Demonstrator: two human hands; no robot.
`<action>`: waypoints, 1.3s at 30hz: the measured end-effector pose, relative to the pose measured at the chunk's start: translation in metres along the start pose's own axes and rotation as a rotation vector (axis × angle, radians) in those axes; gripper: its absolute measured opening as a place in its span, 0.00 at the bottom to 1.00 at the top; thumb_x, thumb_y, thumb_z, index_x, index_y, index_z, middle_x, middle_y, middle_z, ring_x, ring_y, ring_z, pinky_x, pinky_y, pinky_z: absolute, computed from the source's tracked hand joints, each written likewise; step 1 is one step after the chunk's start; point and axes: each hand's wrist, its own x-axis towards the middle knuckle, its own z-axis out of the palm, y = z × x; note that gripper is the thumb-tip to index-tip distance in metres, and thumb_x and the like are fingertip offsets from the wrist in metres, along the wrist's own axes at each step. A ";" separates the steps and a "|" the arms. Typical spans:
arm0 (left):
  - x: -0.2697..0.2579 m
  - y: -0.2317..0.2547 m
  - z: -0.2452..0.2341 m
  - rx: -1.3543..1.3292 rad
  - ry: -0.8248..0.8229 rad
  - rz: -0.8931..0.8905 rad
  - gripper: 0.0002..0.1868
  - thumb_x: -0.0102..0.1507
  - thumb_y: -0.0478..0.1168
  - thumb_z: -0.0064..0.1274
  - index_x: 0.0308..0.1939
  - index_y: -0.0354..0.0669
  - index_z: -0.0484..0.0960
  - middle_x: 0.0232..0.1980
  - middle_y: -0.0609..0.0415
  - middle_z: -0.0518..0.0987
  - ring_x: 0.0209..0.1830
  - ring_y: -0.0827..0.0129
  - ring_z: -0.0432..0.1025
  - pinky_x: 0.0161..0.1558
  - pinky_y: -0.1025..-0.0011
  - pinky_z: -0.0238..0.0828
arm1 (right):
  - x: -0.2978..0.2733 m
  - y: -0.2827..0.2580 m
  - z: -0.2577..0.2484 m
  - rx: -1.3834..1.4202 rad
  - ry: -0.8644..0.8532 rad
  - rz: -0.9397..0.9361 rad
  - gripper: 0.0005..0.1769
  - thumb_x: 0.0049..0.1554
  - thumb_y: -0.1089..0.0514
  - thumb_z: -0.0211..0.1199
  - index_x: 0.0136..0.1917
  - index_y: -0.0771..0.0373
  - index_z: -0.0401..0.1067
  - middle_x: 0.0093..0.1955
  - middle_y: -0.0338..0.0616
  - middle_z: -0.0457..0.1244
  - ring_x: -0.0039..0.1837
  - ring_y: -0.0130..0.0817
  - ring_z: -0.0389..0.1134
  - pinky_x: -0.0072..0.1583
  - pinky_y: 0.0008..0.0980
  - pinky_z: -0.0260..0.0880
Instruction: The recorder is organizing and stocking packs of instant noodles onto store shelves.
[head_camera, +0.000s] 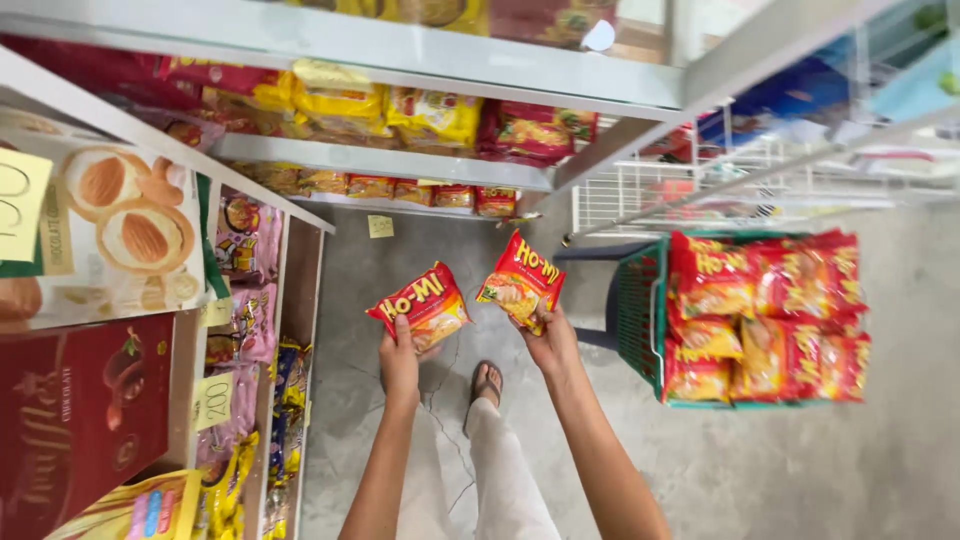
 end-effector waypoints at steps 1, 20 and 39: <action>-0.012 0.010 0.001 0.014 -0.014 0.001 0.28 0.70 0.57 0.39 0.63 0.39 0.72 0.47 0.49 0.84 0.37 0.62 0.82 0.31 0.68 0.85 | -0.014 -0.010 0.006 0.016 0.006 -0.011 0.21 0.66 0.64 0.47 0.72 0.56 0.63 0.64 0.48 0.62 0.63 0.45 0.64 0.69 0.66 0.67; -0.157 0.149 0.103 0.125 -0.422 0.048 0.23 0.69 0.52 0.50 0.62 0.43 0.74 0.52 0.53 0.82 0.46 0.67 0.81 0.39 0.64 0.84 | -0.206 -0.129 0.035 0.310 0.097 -0.297 0.27 0.61 0.68 0.52 0.72 0.55 0.61 0.71 0.44 0.62 0.70 0.48 0.65 0.68 0.61 0.67; -0.188 0.139 0.187 0.133 -0.535 0.017 0.25 0.69 0.56 0.50 0.60 0.43 0.76 0.50 0.53 0.84 0.44 0.67 0.81 0.41 0.65 0.82 | -0.256 -0.265 -0.087 0.498 0.151 -0.457 0.22 0.59 0.64 0.62 0.66 0.59 0.68 0.67 0.45 0.66 0.70 0.49 0.65 0.70 0.60 0.64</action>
